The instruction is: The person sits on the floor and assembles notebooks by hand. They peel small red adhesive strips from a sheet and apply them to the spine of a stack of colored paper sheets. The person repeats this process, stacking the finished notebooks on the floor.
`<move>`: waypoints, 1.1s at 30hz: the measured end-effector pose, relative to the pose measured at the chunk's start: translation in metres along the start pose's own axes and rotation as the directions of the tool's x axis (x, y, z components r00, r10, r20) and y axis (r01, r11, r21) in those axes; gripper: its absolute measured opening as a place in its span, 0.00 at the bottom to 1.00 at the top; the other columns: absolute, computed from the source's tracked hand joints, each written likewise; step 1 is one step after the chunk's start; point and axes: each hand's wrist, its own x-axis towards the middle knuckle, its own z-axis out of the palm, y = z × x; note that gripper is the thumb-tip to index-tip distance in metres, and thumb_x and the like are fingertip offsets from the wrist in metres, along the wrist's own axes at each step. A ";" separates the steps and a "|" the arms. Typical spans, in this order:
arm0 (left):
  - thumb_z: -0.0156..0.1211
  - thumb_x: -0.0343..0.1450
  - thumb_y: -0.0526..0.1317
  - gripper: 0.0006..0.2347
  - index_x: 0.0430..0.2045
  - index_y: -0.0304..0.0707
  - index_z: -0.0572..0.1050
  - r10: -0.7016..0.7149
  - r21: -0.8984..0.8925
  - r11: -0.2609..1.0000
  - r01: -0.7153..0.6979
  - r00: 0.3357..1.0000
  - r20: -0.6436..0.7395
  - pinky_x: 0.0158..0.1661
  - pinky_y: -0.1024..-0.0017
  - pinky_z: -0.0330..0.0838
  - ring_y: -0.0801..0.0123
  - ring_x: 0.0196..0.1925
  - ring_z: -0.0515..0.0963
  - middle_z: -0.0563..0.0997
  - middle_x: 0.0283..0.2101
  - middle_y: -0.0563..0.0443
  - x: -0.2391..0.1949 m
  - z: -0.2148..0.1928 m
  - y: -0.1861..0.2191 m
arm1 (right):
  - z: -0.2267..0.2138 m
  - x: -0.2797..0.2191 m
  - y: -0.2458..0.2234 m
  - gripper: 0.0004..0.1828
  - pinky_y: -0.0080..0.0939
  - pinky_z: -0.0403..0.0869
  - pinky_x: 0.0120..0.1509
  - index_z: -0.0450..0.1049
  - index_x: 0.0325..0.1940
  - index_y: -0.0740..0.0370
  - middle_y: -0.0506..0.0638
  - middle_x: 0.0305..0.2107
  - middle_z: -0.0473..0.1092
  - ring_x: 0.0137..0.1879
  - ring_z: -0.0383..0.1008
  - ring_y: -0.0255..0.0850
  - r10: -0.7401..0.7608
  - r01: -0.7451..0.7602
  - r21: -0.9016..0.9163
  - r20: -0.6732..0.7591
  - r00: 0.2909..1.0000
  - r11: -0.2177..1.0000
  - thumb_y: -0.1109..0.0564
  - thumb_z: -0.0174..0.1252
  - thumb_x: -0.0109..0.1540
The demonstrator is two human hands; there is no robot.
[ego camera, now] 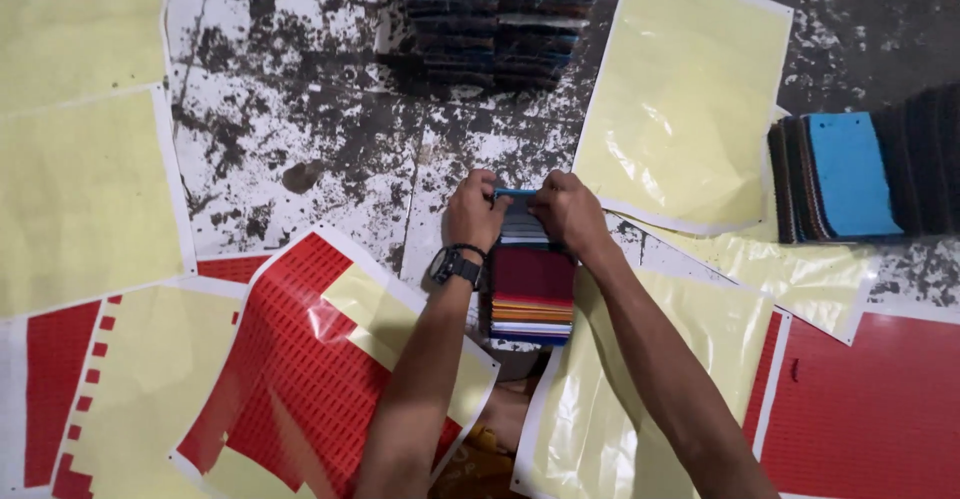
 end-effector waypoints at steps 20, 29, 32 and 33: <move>0.49 0.75 0.49 0.17 0.44 0.40 0.83 0.076 -0.105 0.994 -0.029 0.872 0.484 0.56 0.48 0.72 0.37 0.54 0.79 0.84 0.46 0.34 -0.010 -0.056 0.021 | -0.077 -0.005 -0.038 0.09 0.55 0.77 0.53 0.79 0.44 0.57 0.56 0.37 0.73 0.50 0.77 0.58 -0.121 0.011 0.266 0.400 0.909 0.964 0.55 0.60 0.61; 0.59 0.73 0.39 0.12 0.51 0.45 0.79 0.148 0.013 0.982 -0.189 0.807 0.572 0.61 0.52 0.73 0.42 0.61 0.76 0.78 0.57 0.37 -0.009 -0.064 0.028 | -0.070 -0.024 -0.036 0.19 0.58 0.76 0.55 0.80 0.44 0.64 0.64 0.39 0.74 0.52 0.75 0.65 -0.138 -0.035 0.335 0.480 0.866 0.942 0.48 0.49 0.68; 0.58 0.75 0.38 0.12 0.52 0.45 0.77 0.218 0.040 0.955 -0.295 0.782 0.583 0.58 0.56 0.76 0.46 0.59 0.78 0.77 0.57 0.39 -0.004 -0.057 0.018 | -0.064 -0.030 -0.032 0.24 0.59 0.75 0.57 0.79 0.43 0.64 0.65 0.41 0.73 0.54 0.74 0.66 -0.157 -0.033 0.355 0.492 0.856 0.934 0.44 0.44 0.69; 0.57 0.75 0.37 0.11 0.52 0.45 0.76 0.258 0.055 0.934 -0.354 0.770 0.583 0.58 0.55 0.77 0.48 0.57 0.79 0.77 0.55 0.40 -0.005 -0.056 0.016 | -0.065 -0.031 -0.033 0.26 0.58 0.75 0.58 0.80 0.43 0.63 0.64 0.42 0.73 0.55 0.73 0.65 -0.160 -0.032 0.356 0.496 0.853 0.934 0.43 0.42 0.70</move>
